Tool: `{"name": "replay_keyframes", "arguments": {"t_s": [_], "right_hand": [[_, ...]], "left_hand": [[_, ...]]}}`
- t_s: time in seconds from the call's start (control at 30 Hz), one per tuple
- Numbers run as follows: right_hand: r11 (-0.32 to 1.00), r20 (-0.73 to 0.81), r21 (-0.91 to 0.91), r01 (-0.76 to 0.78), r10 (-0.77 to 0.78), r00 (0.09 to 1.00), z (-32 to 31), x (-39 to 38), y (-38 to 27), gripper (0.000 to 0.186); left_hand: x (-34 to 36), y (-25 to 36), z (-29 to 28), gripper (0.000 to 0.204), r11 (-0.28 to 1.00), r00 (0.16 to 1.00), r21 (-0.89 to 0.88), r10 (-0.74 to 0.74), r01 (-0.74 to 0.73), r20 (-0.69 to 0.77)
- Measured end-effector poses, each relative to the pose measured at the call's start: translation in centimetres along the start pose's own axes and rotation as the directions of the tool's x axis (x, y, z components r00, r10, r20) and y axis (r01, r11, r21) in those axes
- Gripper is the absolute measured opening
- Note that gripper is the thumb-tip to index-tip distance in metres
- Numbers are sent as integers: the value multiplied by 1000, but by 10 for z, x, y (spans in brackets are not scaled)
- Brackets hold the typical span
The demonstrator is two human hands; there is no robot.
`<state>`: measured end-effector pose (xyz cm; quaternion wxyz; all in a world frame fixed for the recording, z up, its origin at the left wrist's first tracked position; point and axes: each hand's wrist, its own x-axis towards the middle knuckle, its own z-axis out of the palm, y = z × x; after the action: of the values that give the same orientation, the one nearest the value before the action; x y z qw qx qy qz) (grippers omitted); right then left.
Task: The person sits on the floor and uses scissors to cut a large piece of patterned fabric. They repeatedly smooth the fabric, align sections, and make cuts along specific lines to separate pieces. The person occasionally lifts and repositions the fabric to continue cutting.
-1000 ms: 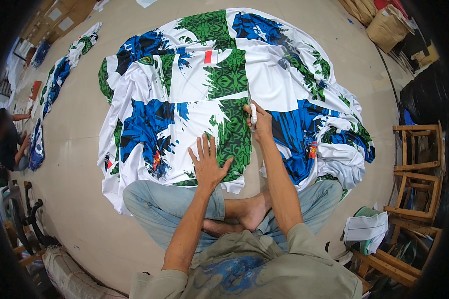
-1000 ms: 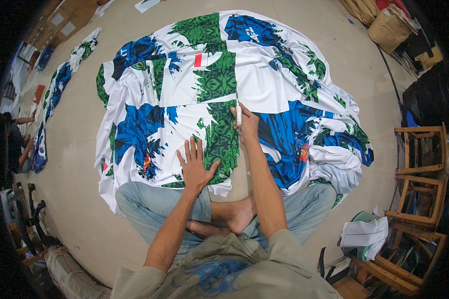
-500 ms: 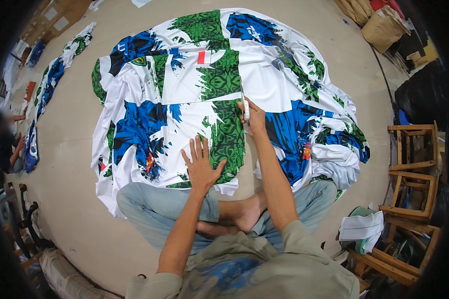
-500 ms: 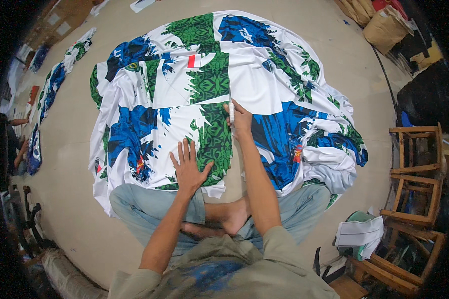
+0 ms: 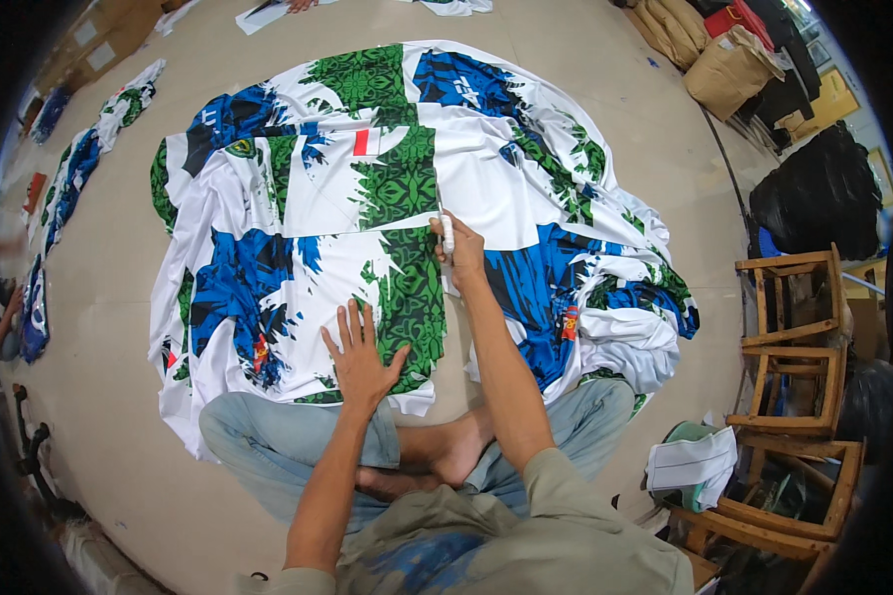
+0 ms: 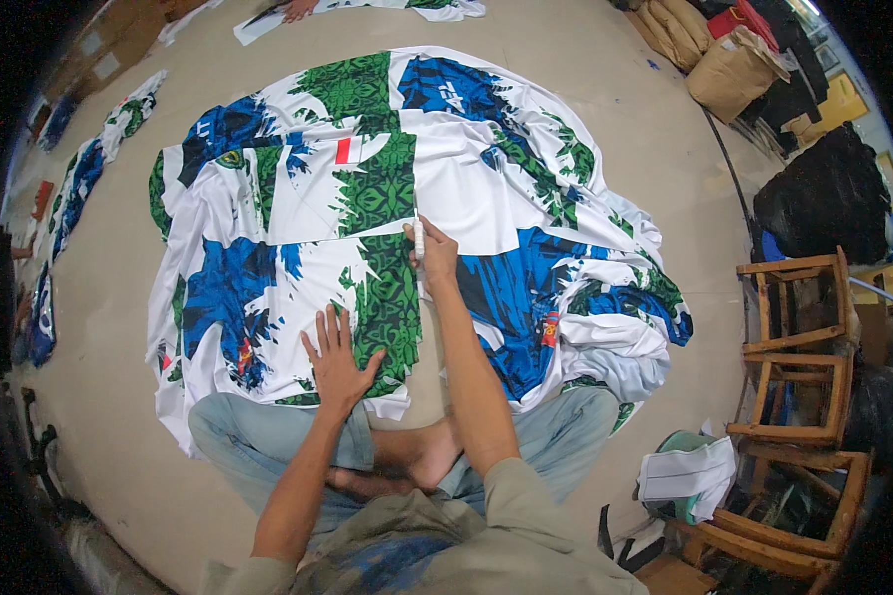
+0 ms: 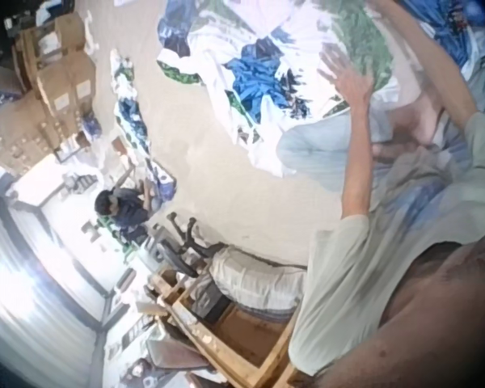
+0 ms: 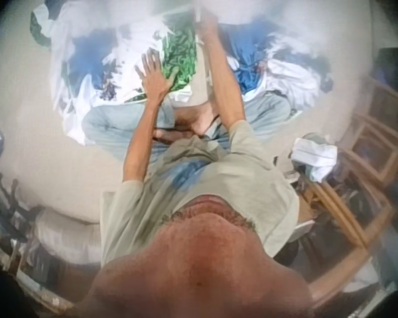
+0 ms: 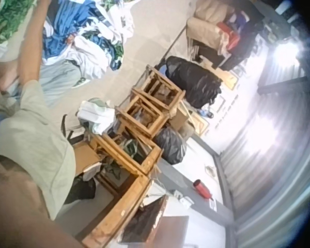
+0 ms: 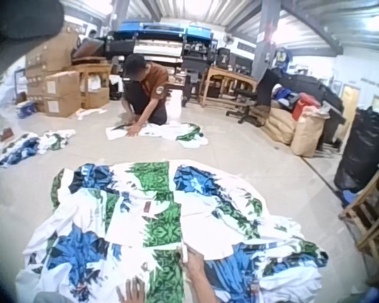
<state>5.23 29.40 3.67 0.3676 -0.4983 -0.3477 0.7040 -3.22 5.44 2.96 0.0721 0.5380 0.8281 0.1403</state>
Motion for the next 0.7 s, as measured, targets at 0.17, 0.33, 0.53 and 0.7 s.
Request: {"name": "replay_keyframes", "arguments": {"t_s": [0.17, 0.33, 0.53, 0.7], "right_hand": [[1000, 23, -3, 8, -8, 1000, 0, 2, 4, 53], [999, 20, 50, 12, -13, 1000, 3, 6, -2, 54], [999, 54, 40, 35, -37, 998, 8, 15, -6, 52], [999, 64, 5, 45, -45, 997, 9, 19, -2, 53]], "left_hand": [[1, -2, 0, 93, 1000, 1000, -14, 0, -1, -6], [1, -2, -1, 94, 1000, 1000, -2, -1, 1, 8], [1, -1, -2, 94, 1000, 1000, 0, -9, 9, 15], [1, -2, -3, 94, 1000, 999, -16, -14, 14, 31]]}}
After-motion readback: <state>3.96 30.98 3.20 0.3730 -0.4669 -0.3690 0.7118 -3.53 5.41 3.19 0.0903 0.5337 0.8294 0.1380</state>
